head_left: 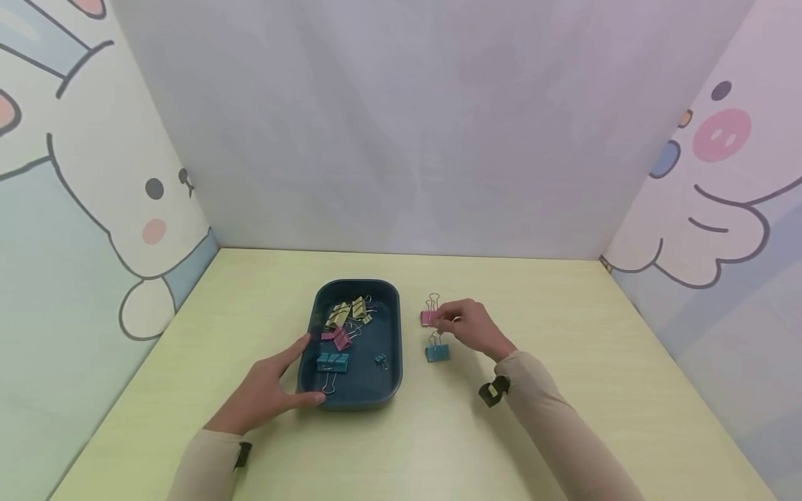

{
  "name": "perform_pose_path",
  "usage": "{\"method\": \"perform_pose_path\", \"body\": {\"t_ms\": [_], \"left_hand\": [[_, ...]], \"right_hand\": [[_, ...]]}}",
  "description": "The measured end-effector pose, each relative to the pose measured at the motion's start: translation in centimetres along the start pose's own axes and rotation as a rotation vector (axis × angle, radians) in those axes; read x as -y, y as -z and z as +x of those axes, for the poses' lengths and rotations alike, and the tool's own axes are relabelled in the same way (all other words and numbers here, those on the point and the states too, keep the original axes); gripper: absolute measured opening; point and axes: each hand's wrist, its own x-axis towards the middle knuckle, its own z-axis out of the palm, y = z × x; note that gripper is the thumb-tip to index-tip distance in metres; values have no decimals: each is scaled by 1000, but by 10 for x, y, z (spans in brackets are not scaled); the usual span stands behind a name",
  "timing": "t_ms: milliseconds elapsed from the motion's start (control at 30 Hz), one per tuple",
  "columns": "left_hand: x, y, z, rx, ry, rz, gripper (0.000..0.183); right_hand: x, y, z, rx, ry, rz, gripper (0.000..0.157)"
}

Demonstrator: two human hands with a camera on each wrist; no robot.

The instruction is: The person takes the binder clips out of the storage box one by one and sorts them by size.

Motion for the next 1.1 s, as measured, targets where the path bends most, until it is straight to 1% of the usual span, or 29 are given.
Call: {"method": "perform_pose_path", "body": {"t_ms": [133,267,433,500,667,800,1000,1100], "left_hand": [[1,-1,0,-3,-3,-1,113],[1,-2,0,5,2,-3,113],[-1,0,0,10,7,-6,113],[-2,0,0,14,11,-6,112],[-2,0,1,25,32,-7,113],[-1,0,2,27,38,-7,113],[0,1,2,44,51,-14,113],[0,1,2,45,47,-14,113]], "right_hand": [[11,0,-1,17,37,29,14],[20,-3,-1,31,60,45,11],[31,-11,3,49,83,22,12],[37,-14,6,59,104,8,12],[57,-23,14,103,194,-26,12],[73,-32,21,143,259,-33,12],[96,-43,27,193,297,-36,12],[105,-50,30,211,319,-71,11]]}}
